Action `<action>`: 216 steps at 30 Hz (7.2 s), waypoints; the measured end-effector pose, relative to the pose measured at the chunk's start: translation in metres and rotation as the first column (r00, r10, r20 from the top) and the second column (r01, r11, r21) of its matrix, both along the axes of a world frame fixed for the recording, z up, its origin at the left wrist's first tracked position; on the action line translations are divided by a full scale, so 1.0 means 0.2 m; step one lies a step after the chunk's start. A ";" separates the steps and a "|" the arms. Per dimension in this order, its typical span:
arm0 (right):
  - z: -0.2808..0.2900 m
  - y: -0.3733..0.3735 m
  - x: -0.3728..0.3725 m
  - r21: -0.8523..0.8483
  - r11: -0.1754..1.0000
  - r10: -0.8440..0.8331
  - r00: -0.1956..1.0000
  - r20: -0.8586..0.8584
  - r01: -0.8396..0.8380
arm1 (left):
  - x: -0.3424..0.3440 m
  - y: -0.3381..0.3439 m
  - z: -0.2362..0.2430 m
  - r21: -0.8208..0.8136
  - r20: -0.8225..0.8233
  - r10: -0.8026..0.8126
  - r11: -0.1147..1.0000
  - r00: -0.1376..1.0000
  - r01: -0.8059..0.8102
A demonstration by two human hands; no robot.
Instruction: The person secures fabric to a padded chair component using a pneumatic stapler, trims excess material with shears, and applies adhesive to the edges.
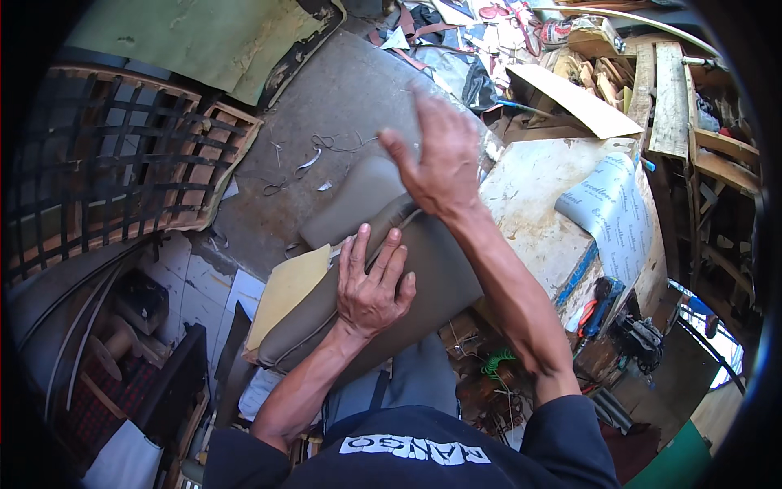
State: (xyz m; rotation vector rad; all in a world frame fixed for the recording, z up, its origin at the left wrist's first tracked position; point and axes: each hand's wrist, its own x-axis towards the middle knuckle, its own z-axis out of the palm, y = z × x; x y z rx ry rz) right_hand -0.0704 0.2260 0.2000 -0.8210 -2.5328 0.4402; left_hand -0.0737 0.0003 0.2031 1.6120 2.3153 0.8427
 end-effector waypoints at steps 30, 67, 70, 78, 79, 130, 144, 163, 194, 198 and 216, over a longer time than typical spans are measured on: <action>-0.14 0.03 0.48 -0.173 0.918 -0.342 0.933 0.110 0.356 | 0.11 0.01 -0.02 -0.001 -0.046 -0.005 1.000 0.999 0.005; -0.22 -1.28 1.69 -0.927 -0.348 -0.604 0.723 0.337 0.141 | 0.54 -0.39 0.10 -0.421 0.276 0.325 0.887 0.905 -0.190; -0.27 -1.24 1.74 -0.930 -0.265 -0.614 0.699 0.367 0.255 | 0.59 -0.36 0.07 -0.450 0.343 0.367 0.872 0.864 -0.192; -0.22 -1.14 1.81 -0.925 -0.039 -0.594 0.736 0.325 0.378 | 0.63 -0.43 0.11 -0.423 0.503 0.305 0.903 0.809 -0.078; -0.30 -1.17 1.85 -0.931 0.048 -0.629 0.735 0.254 0.362 | 0.60 -0.46 0.07 -0.410 0.550 0.267 0.912 0.791 -0.023; -0.34 -1.28 1.74 -0.856 0.235 -0.685 0.703 0.190 0.460 | 0.70 -0.43 0.10 -0.233 -0.287 -0.355 0.927 0.890 0.295; -0.38 -1.26 1.75 -0.853 0.305 -0.663 0.737 0.128 0.423 | 0.82 -0.34 0.23 0.149 0.134 -0.237 0.965 0.962 0.217; -0.38 -1.26 1.75 -0.821 0.332 -0.676 0.724 0.136 0.464 | 0.66 -0.43 0.04 -0.247 0.380 0.146 0.968 0.913 -0.052; 0.13 -1.03 1.17 -0.572 0.766 -0.262 0.955 0.137 0.293 | 0.81 -0.67 0.03 -0.117 0.035 0.093 0.989 0.995 -0.088; 0.10 -1.01 1.22 -0.635 0.712 -0.268 0.951 0.152 0.301 | 0.81 -0.65 0.03 -0.109 0.031 0.100 0.989 0.995 -0.096; 0.58 -1.23 1.56 -0.986 -0.021 -0.495 0.856 0.153 0.164 | 0.63 -0.77 0.45 -0.110 0.969 0.201 0.876 0.147 -0.470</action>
